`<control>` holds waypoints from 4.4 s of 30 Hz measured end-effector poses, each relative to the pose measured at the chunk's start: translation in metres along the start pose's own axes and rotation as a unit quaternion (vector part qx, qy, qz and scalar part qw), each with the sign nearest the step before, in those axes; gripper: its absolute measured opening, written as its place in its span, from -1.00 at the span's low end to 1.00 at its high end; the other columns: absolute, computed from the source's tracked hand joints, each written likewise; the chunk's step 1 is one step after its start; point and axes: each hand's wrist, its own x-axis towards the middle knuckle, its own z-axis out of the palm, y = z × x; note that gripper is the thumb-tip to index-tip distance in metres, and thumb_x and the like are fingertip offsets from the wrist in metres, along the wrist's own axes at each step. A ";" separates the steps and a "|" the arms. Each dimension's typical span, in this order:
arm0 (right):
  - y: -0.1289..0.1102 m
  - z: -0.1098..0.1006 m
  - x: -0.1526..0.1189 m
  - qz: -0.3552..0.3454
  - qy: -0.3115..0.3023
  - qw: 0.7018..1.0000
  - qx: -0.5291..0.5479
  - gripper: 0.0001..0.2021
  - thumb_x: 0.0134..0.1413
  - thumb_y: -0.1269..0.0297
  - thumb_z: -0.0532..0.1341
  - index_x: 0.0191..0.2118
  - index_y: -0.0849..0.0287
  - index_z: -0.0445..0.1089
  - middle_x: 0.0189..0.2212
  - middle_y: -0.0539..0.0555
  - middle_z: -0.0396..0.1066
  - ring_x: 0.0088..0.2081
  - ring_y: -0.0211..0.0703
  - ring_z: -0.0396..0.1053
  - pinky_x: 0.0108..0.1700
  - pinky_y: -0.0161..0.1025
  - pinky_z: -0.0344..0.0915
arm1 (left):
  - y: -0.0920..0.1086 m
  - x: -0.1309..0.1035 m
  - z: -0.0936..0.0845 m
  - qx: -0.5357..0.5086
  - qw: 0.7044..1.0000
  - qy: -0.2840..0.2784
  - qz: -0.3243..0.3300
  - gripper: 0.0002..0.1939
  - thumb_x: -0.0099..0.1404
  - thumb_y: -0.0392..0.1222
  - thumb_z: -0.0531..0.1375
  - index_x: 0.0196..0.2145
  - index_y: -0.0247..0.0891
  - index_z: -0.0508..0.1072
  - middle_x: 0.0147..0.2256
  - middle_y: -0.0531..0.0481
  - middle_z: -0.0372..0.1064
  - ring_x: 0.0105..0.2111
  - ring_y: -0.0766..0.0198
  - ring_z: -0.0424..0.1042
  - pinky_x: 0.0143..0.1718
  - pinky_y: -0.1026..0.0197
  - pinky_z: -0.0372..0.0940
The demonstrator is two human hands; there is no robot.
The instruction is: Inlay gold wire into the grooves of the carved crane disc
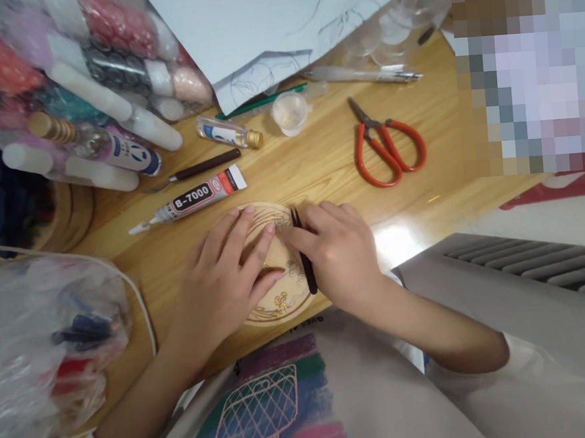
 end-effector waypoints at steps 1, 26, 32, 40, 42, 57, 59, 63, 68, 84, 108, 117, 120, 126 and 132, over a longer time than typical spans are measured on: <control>0.001 0.000 0.000 -0.004 0.001 1.000 0.002 -0.82 0.29 0.27 0.20 -0.24 0.08 0.58 -0.52 0.02 0.31 -0.44 -0.20 0.17 -0.38 -0.21 0.03 | 0.000 0.000 0.000 0.000 1.000 0.001 0.001 -0.48 0.42 0.06 0.14 0.18 -0.34 0.39 0.24 -0.34 0.29 0.21 -0.18 0.32 0.13 -0.11 0.27; 0.019 -0.002 0.012 -0.060 -0.015 0.996 0.067 -0.84 0.27 0.27 0.22 -0.27 0.12 0.57 -0.52 0.01 0.29 -0.44 -0.21 0.24 -0.39 -0.22 0.10 | 0.001 0.001 -0.002 -0.005 1.000 -0.001 0.003 -0.47 0.42 0.06 0.14 0.17 -0.37 0.40 0.22 -0.36 0.31 0.19 -0.21 0.33 0.09 -0.14 0.28; 0.019 -0.003 0.011 -0.037 -0.017 0.990 0.135 -0.83 0.28 0.28 0.21 -0.25 0.19 0.55 -0.53 0.00 0.25 -0.46 -0.23 0.23 -0.41 -0.25 0.16 | 0.001 0.000 0.000 -0.003 1.000 0.006 0.000 -0.48 0.42 0.05 0.14 0.18 -0.36 0.40 0.22 -0.35 0.31 0.19 -0.19 0.33 0.09 -0.13 0.27; 0.018 -0.003 0.013 -0.022 -0.043 0.985 0.163 -0.82 0.29 0.31 0.19 -0.27 0.18 0.55 -0.53 0.00 0.27 -0.45 -0.23 0.24 -0.41 -0.25 0.15 | 0.000 0.001 0.000 -0.009 1.000 0.011 -0.001 -0.49 0.41 0.05 0.15 0.16 -0.36 0.41 0.22 -0.34 0.32 0.18 -0.20 0.35 0.07 -0.13 0.28; 0.017 -0.003 0.013 -0.017 -0.043 0.986 0.162 -0.83 0.28 0.31 0.20 -0.26 0.16 0.55 -0.54 -0.01 0.27 -0.46 -0.23 0.23 -0.42 -0.25 0.13 | 0.000 0.001 0.001 -0.013 1.000 0.013 -0.002 -0.48 0.41 0.05 0.15 0.16 -0.36 0.41 0.22 -0.35 0.31 0.18 -0.20 0.34 0.08 -0.14 0.28; 0.009 -0.004 0.015 0.041 -0.049 0.983 0.175 -0.85 0.22 0.28 0.24 -0.29 0.15 0.57 -0.51 0.03 0.37 -0.45 -0.19 0.32 -0.42 -0.25 0.19 | -0.001 0.000 0.000 -0.032 0.999 -0.003 -0.005 -0.48 0.42 0.04 0.15 0.18 -0.35 0.39 0.24 -0.36 0.28 0.21 -0.20 0.30 0.11 -0.15 0.26; 0.008 -0.004 0.015 0.050 -0.056 0.981 0.176 -0.84 0.23 0.28 0.23 -0.30 0.14 0.56 -0.51 0.03 0.37 -0.45 -0.20 0.33 -0.43 -0.25 0.20 | -0.001 0.000 0.000 -0.038 0.999 -0.006 -0.007 -0.48 0.41 0.04 0.15 0.18 -0.35 0.39 0.24 -0.37 0.28 0.22 -0.20 0.29 0.12 -0.16 0.25; 0.006 -0.006 0.016 0.058 -0.060 0.983 0.166 -0.82 0.24 0.30 0.20 -0.34 0.14 0.54 -0.52 0.02 0.36 -0.48 -0.22 0.32 -0.46 -0.28 0.19 | 0.000 0.000 -0.001 -0.052 0.998 -0.014 -0.015 -0.48 0.41 0.02 0.16 0.20 -0.34 0.38 0.25 -0.37 0.26 0.23 -0.20 0.27 0.14 -0.17 0.23; 0.005 -0.006 0.016 0.051 -0.053 0.984 0.162 -0.82 0.22 0.36 0.20 -0.36 0.15 0.54 -0.53 0.03 0.34 -0.49 -0.23 0.30 -0.48 -0.29 0.18 | 0.000 0.000 -0.002 -0.046 0.999 -0.017 -0.011 -0.48 0.42 0.03 0.14 0.20 -0.34 0.38 0.25 -0.36 0.26 0.24 -0.19 0.26 0.15 -0.16 0.23; 0.007 0.000 0.007 0.043 -0.003 0.986 0.164 -0.87 0.24 0.29 0.23 -0.22 0.11 0.56 -0.47 0.03 0.36 -0.41 -0.19 0.31 -0.37 -0.23 0.23 | 0.000 0.000 -0.001 -0.035 0.999 -0.003 -0.009 -0.50 0.42 0.02 0.14 0.18 -0.34 0.40 0.24 -0.35 0.29 0.21 -0.19 0.30 0.11 -0.14 0.26; 0.000 -0.004 0.009 0.091 -0.012 0.981 0.169 -0.89 0.20 0.23 0.29 -0.25 0.10 0.55 -0.50 0.04 0.43 -0.43 -0.15 0.38 -0.38 -0.19 0.27 | 0.000 0.000 0.001 -0.047 0.999 0.002 -0.015 -0.51 0.42 0.01 0.15 0.17 -0.34 0.41 0.23 -0.36 0.29 0.21 -0.18 0.30 0.13 -0.15 0.24; -0.007 -0.032 0.003 0.249 0.007 0.915 0.317 -0.66 0.16 0.24 0.32 0.05 0.04 0.35 -0.20 0.03 0.59 -0.21 -0.11 0.59 -0.26 -0.22 0.45 | 0.000 0.000 0.002 -0.043 0.999 0.017 -0.011 -0.52 0.41 -0.01 0.16 0.16 -0.37 0.41 0.22 -0.37 0.31 0.20 -0.20 0.32 0.10 -0.16 0.28; -0.004 -0.035 0.003 0.229 -0.016 0.913 0.337 -0.80 0.13 0.27 0.34 -0.11 0.05 0.46 -0.26 -0.01 0.61 -0.26 -0.16 0.59 -0.30 -0.29 0.48 | 0.000 -0.001 0.003 -0.047 0.999 0.023 -0.009 -0.52 0.41 -0.02 0.17 0.16 -0.38 0.41 0.20 -0.37 0.33 0.20 -0.21 0.32 0.11 -0.17 0.28; -0.003 -0.033 0.008 0.249 -0.043 0.886 0.388 -0.82 0.08 0.33 0.38 -0.15 0.06 0.54 -0.26 -0.02 0.63 -0.27 -0.19 0.59 -0.23 -0.28 0.54 | 0.000 -0.001 0.005 -0.047 0.998 0.036 -0.004 -0.51 0.41 -0.01 0.17 0.14 -0.41 0.42 0.20 -0.38 0.32 0.19 -0.23 0.33 0.10 -0.18 0.29; -0.005 -0.030 0.009 0.270 -0.035 0.885 0.377 -0.89 0.06 0.31 0.39 -0.24 0.08 0.55 -0.32 -0.02 0.62 -0.31 -0.20 0.58 -0.23 -0.28 0.52 | 0.001 -0.002 0.005 -0.039 0.999 0.026 -0.007 -0.49 0.41 0.00 0.16 0.17 -0.41 0.39 0.22 -0.39 0.30 0.21 -0.21 0.29 0.13 -0.16 0.27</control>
